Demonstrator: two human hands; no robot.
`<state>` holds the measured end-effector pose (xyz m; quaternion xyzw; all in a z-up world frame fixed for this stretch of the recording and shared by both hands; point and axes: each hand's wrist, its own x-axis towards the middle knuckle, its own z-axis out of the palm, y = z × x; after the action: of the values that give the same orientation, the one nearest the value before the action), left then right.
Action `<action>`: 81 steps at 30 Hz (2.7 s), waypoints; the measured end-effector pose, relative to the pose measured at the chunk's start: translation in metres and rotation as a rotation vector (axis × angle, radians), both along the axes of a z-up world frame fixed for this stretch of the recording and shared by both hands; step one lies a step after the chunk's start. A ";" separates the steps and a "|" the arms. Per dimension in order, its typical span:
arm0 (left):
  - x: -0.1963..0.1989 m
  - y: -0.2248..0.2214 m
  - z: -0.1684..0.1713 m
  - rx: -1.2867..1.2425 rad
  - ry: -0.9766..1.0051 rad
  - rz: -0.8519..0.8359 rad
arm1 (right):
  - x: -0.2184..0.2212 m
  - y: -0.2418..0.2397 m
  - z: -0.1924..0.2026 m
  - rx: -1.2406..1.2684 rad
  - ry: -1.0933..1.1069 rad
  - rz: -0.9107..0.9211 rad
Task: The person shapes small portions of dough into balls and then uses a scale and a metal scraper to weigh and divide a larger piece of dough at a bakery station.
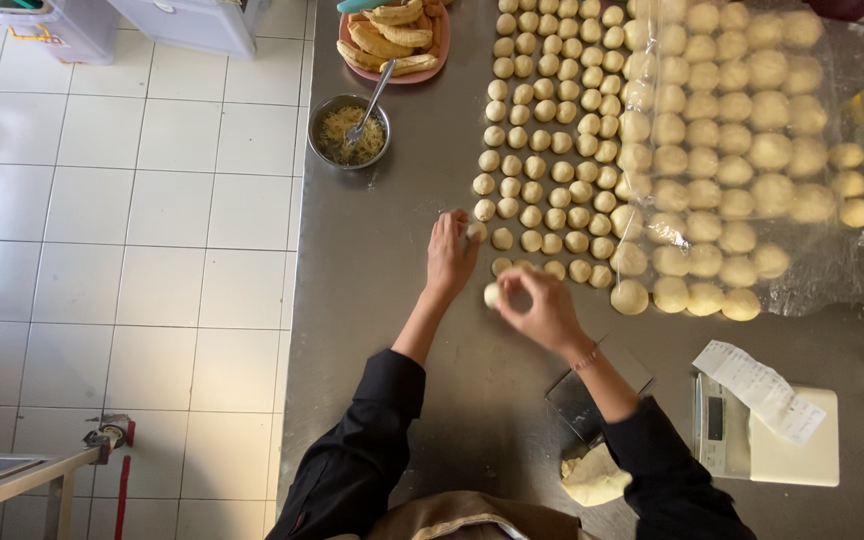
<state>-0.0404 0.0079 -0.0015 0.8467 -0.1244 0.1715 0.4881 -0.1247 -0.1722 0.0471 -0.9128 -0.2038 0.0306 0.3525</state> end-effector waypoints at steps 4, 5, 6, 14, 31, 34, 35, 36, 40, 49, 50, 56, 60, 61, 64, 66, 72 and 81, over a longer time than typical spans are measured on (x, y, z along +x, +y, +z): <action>0.008 0.006 -0.008 -0.088 0.324 -0.011 | 0.031 0.022 -0.010 -0.108 -0.316 -0.189; 0.008 0.007 -0.008 -0.017 0.341 0.003 | 0.035 0.028 -0.013 -0.178 -0.366 -0.200; 0.005 0.008 -0.007 -0.016 0.334 0.002 | 0.035 0.032 -0.013 -0.177 -0.372 -0.202; -0.021 -0.007 -0.010 0.573 0.067 -0.225 | -0.004 -0.011 0.033 -0.301 -0.509 -0.314; -0.107 0.041 0.050 -0.110 0.063 0.171 | 0.019 -0.416 0.014 -0.023 0.367 -1.582; -0.123 0.055 0.050 -0.081 0.141 0.238 | 0.039 -0.421 0.013 -0.029 0.416 -1.575; -0.127 0.060 0.049 -0.114 0.143 0.271 | 0.047 -0.423 0.013 0.019 0.421 -1.564; -0.130 0.063 0.047 -0.147 0.144 0.304 | 0.056 -0.427 0.014 0.067 0.425 -1.552; -0.131 0.063 0.039 -0.173 0.164 0.349 | 0.075 -0.434 0.008 0.120 0.440 -1.513; -0.148 0.047 0.036 -0.177 0.172 0.271 | 0.084 -0.410 -0.024 -0.406 -0.021 -1.628; -0.151 0.049 0.037 -0.184 0.177 0.271 | 0.087 -0.411 -0.022 -0.538 -0.127 -1.694; -0.148 0.042 0.049 -0.217 0.196 0.266 | 0.145 -0.356 0.007 -0.076 -0.880 -1.125; -0.143 0.025 0.059 -0.238 0.136 0.201 | 0.189 -0.181 0.030 0.250 -0.554 -0.389; -0.142 0.023 0.060 -0.240 0.132 0.206 | 0.192 -0.128 0.041 0.325 -0.448 -0.172; -0.140 0.021 0.052 -0.237 0.113 0.160 | 0.157 0.006 0.080 0.131 -0.340 0.301; -0.132 0.023 0.038 -0.082 0.123 0.140 | 0.118 0.069 0.106 -0.107 -0.782 0.400; -0.080 -0.003 0.007 -0.445 0.227 -0.010 | -0.037 0.061 0.180 0.025 -0.688 0.594; -0.042 -0.009 0.031 0.299 -0.284 0.647 | -0.250 -0.169 0.134 -0.198 -0.267 -0.487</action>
<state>-0.0823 -0.0015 0.0298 0.8719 0.0590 0.4122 0.2578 -0.3743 -0.3412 0.1812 -0.9608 -0.0195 -0.1554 0.2288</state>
